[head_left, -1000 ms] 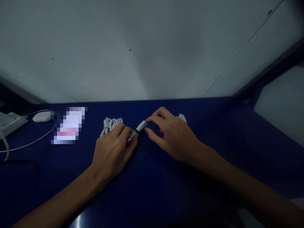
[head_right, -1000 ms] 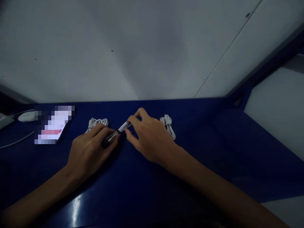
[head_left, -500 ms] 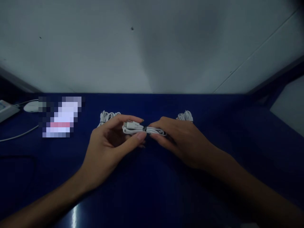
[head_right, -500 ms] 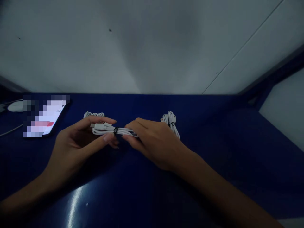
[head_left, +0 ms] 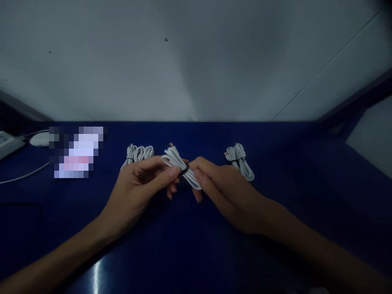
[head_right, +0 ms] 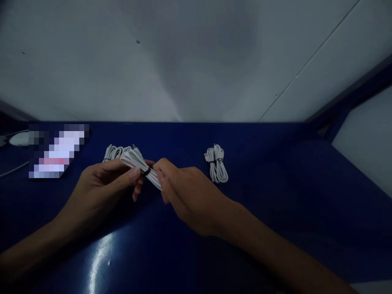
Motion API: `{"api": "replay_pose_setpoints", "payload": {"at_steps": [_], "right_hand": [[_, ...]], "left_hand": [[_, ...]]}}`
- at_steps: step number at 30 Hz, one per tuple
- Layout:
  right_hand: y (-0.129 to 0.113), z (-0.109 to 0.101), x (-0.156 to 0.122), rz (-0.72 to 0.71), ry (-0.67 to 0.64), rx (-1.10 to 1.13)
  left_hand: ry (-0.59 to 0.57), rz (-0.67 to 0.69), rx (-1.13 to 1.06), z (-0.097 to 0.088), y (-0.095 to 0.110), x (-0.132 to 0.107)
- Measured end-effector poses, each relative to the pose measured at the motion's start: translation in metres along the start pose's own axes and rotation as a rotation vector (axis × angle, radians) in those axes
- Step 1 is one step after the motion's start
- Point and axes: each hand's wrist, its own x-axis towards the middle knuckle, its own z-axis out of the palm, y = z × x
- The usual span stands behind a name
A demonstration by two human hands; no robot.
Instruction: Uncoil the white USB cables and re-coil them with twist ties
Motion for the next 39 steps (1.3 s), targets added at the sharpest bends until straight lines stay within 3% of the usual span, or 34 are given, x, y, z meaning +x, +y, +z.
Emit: {"api": "replay_pose_setpoints", "payload": {"at_steps": [8,10,14,18,33,39], "right_hand": [[-0.017,0.007,-0.001,0.137,-0.061,0.463],[-0.017,0.009,-0.002,0.121,0.044,0.374],[-0.013,0.014,-0.004,0.001,0.383,-0.053],[-0.009,0.018,-0.003,-0.046,0.496,-0.113],[-0.007,0.013,-0.009,0.002,0.483,0.014],[-0.008,0.009,-0.007,0.077,0.437,0.163]], "left_hand": [[0.006,-0.046,-0.002,0.006,0.005,-0.003],[0.005,-0.054,0.015,0.007,0.006,-0.002],[0.040,-0.060,0.066,0.009,0.008,-0.002],[0.033,-0.084,0.028,0.011,0.008,-0.002],[0.043,-0.039,0.063,0.019,0.004,0.000],[0.036,-0.025,0.128,0.021,0.009,0.001]]}}
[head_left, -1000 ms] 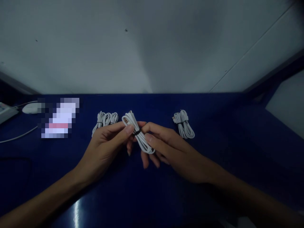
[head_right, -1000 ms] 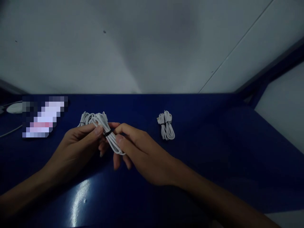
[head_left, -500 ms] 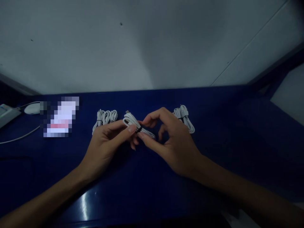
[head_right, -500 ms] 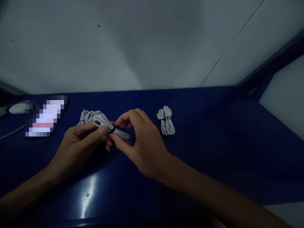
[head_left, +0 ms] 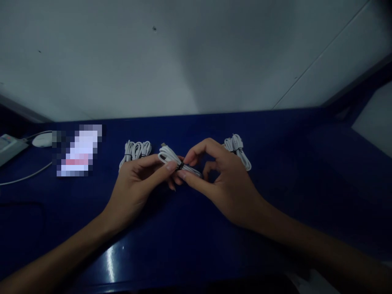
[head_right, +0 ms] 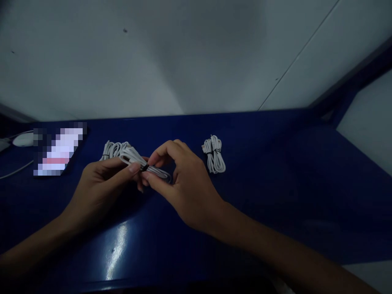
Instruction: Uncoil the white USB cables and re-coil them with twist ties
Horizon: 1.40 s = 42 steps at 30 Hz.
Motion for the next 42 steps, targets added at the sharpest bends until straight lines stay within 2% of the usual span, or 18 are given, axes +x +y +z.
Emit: {"api": "replay_pose_setpoints", "payload": {"at_steps": [7,11,15,30,42], "right_hand": [[0.0011,-0.0009,0.0057,0.101,-0.138,0.081],[0.0021,0.0024,0.0057,0.092,-0.096,0.048],[0.0016,0.0056,0.0059,0.030,-0.032,-0.034],[0.0032,0.0049,0.0088,-0.052,-0.053,-0.083],[0.0015,0.0029,0.0088,-0.025,-0.100,-0.057]], "left_hand": [[0.042,0.003,0.106,-0.0044,0.0017,-0.0034],[0.066,0.025,0.116,-0.0060,-0.0006,-0.0030],[0.136,0.029,0.139,-0.0062,-0.0001,-0.0031],[0.156,0.032,0.129,-0.0044,0.0018,-0.0048],[0.227,0.045,0.307,0.0013,0.0074,-0.0075]]}}
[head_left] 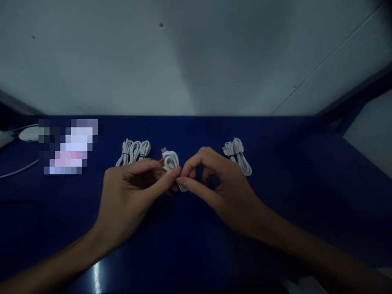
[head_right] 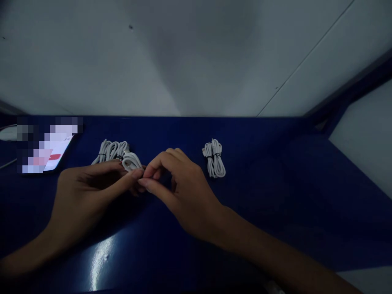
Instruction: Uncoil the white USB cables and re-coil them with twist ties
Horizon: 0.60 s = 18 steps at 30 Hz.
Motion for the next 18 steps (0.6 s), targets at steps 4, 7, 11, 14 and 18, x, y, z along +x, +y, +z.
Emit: {"api": "replay_pose_setpoints", "payload": {"at_steps": [4,7,11,14,18], "right_hand": [[-0.002,0.001,-0.001,0.057,-0.033,0.121],[-0.004,0.001,-0.001,0.133,-0.076,0.270],[-0.006,0.000,0.003,0.160,-0.069,0.366],[-0.005,-0.002,0.005,0.168,-0.048,0.336],[-0.004,-0.004,0.006,0.199,-0.052,0.289]], "left_hand": [[0.011,-0.025,-0.058,-0.002,-0.004,0.000],[-0.114,-0.080,-0.244,-0.005,-0.009,0.002],[-0.256,-0.129,-0.484,-0.007,-0.017,0.004],[-0.310,-0.155,-0.577,-0.006,-0.024,0.007],[-0.333,-0.174,-0.568,-0.007,-0.030,0.008]]}}
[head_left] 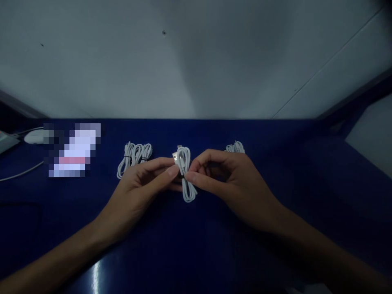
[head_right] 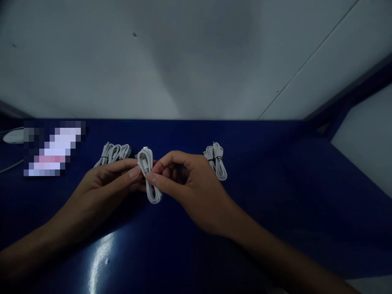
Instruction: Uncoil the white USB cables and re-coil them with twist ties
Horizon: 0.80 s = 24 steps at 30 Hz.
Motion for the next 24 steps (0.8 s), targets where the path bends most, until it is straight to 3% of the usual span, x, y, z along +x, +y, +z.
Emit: {"api": "replay_pose_setpoints", "payload": {"at_steps": [4,17,20,24], "right_hand": [[0.0012,-0.0024,0.0017,0.037,-0.036,0.055],[-0.0005,-0.0008,0.0023,0.084,-0.106,0.085],[-0.0024,-0.0009,0.0016,0.072,-0.114,0.073],[-0.0020,-0.0010,0.0019,0.078,-0.127,0.111]], "left_hand": [[0.008,0.005,-0.018,-0.0017,0.0009,-0.0022],[0.209,0.032,-0.002,0.0009,0.0085,-0.0059],[0.180,0.007,-0.063,0.0008,0.0070,-0.0066],[0.049,-0.085,-0.137,-0.0002,0.0078,-0.0095]]}}
